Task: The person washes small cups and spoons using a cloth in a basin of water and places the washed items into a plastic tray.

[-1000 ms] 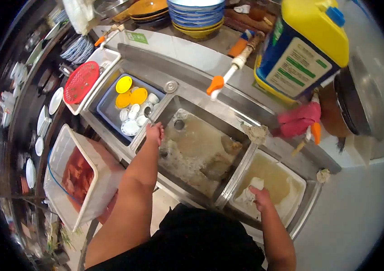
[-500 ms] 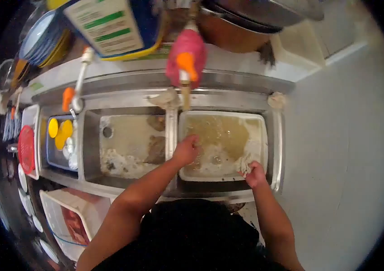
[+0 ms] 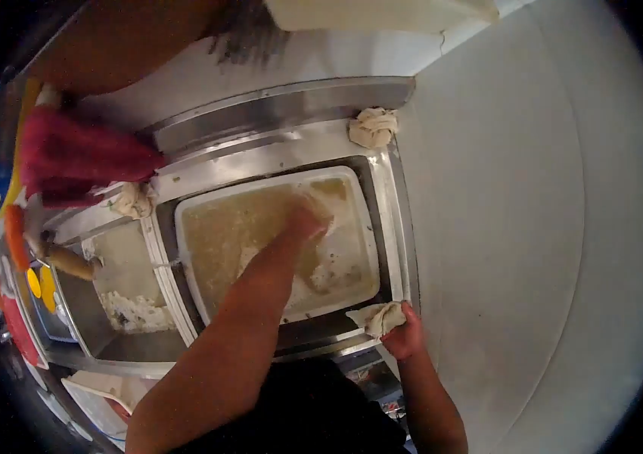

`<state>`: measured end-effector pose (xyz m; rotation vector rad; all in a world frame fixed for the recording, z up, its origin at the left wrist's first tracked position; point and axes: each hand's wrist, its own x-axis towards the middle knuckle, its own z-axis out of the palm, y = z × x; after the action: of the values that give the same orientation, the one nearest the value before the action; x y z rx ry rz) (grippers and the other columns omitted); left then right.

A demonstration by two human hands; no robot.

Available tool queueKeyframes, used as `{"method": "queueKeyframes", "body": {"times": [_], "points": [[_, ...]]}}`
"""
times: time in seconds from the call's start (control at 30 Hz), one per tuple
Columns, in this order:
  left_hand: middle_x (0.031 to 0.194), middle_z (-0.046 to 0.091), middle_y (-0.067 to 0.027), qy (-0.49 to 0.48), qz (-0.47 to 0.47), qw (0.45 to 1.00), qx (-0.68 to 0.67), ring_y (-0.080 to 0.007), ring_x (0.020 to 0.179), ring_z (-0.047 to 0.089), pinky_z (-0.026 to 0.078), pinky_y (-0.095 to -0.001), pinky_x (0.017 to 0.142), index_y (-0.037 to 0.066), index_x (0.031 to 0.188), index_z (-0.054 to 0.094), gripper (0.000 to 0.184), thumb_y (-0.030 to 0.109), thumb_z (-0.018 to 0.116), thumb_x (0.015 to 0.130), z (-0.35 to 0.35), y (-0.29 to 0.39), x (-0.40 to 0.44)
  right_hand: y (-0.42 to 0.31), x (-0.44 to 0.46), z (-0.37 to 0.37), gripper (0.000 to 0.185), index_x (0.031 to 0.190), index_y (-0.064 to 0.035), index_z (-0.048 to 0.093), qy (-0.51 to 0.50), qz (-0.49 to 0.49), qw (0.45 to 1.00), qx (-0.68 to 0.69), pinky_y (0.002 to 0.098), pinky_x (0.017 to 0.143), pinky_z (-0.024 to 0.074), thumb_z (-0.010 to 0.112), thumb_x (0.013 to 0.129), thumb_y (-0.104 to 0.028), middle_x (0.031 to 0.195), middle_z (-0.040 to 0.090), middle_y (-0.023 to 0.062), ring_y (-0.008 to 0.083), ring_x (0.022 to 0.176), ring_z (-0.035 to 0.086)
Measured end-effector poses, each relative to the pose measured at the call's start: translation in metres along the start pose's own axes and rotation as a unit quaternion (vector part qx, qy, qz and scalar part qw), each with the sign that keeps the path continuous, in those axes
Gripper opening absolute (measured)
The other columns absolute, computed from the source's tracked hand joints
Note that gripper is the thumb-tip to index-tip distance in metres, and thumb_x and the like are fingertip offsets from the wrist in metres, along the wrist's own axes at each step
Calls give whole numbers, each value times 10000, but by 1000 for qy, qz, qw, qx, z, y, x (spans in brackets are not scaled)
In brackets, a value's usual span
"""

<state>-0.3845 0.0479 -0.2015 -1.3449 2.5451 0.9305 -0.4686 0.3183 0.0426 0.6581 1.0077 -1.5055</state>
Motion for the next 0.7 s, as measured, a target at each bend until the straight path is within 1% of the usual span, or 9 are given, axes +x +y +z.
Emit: {"method": "queueKeyframes", "body": {"times": [0.07,0.17,0.23,0.33,0.43,0.57,0.6,0.63,0.7], "points": [[1240,506,-200,202,56,953,218,-319,1159,492,378,-427,991,58,1255,480,513,213,593,779,64,-8,18,-7,1,-6,356,1063,-40,544,44,-11,999,-12,454,880,456,522,884,-347,1026,607,123,290,976,580],[1259,509,-148,-18,162,986,-38,-343,1097,521,417,-460,956,58,1250,498,472,234,573,819,69,-7,21,-11,7,-14,342,1055,-48,554,27,-5,1000,-2,438,884,455,529,881,-342,1021,609,111,277,972,581],[1224,503,-221,-64,-44,991,-109,-326,1195,449,347,-425,1013,56,1252,484,475,181,579,804,24,27,3,-13,12,-15,342,1056,-51,554,18,1,1000,-7,434,887,452,531,881,-343,1016,610,107,275,969,581],[1335,432,-176,-199,30,967,157,-335,1169,469,389,-438,995,39,1271,473,570,353,598,813,10,36,-5,-11,19,-10,337,1066,-53,549,-44,6,999,16,430,892,447,542,877,-332,1018,608,105,274,969,578],[1241,511,-187,-252,83,959,101,-329,1172,471,396,-401,973,37,1247,486,507,293,592,823,-86,67,-39,-7,17,8,334,1062,-59,544,45,3,999,-19,431,894,447,562,868,-331,1014,602,97,272,963,577],[1249,512,-166,-55,66,996,13,-303,1162,480,431,-386,941,62,1264,477,556,386,586,826,-40,11,-62,1,29,8,328,1066,-61,542,9,25,999,-30,421,892,451,584,861,-313,1019,596,89,264,962,577],[1235,523,-158,-226,-17,914,-336,-302,1137,500,450,-393,905,80,1278,466,571,405,585,824,-54,1,-67,2,31,14,328,1069,-60,542,8,30,999,-41,414,891,454,586,861,-309,1018,596,87,262,962,577],[1222,533,-151,-356,-91,682,-633,-300,1111,520,469,-399,870,97,1291,454,587,425,585,822,-67,-8,-73,2,31,22,314,1079,-55,544,-22,47,997,-49,396,869,472,583,865,-281,1016,600,87,259,968,579],[1205,547,-136,-356,-135,589,-713,-310,1068,547,477,-401,831,117,1292,453,572,437,565,830,-112,-13,-102,10,32,47,288,1045,-75,556,-28,36,995,-89,396,806,485,567,869,-302,979,608,76,250,924,587]]}}
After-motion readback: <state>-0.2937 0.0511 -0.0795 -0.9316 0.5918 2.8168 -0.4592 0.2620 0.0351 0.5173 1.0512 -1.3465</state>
